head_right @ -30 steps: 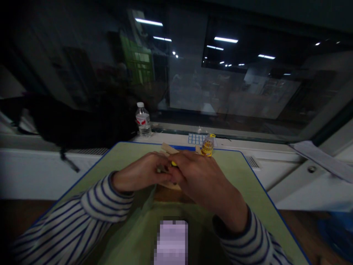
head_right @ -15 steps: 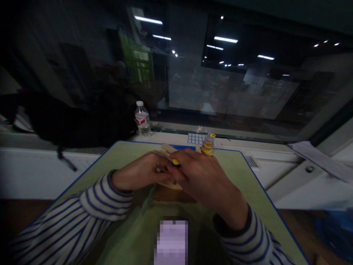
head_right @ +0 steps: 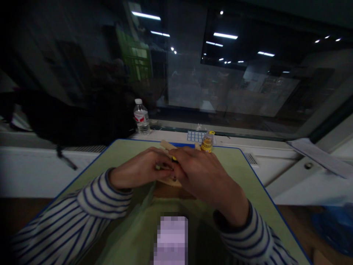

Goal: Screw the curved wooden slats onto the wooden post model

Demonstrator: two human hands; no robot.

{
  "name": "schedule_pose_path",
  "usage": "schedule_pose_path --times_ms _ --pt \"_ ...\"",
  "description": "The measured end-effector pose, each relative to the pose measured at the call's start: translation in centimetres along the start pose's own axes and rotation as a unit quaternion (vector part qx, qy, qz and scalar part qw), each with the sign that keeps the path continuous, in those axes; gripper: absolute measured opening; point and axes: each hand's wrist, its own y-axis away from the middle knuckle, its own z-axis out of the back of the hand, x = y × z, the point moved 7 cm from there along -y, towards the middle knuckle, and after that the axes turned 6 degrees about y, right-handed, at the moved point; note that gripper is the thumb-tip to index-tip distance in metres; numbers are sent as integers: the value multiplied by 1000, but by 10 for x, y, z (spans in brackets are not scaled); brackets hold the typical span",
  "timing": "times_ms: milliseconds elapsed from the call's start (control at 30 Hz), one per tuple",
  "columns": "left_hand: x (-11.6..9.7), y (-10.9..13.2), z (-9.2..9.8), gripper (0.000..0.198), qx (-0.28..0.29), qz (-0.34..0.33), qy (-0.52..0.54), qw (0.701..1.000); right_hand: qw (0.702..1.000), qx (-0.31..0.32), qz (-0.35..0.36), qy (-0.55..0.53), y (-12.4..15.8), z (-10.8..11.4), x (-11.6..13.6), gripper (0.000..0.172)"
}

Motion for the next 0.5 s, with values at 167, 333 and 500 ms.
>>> schedule_pose_path --times_ms 167,333,500 --pt "-3 0 2 19 -9 2 -26 1000 1000 2 3 7 0 0 1 30" --pt "-6 -2 1 20 -19 -8 -37 999 1000 7 5 7 -1 1 2 23" --pt "-6 -2 0 17 -17 -5 -44 999 1000 6 2 18 0 2 1 26"
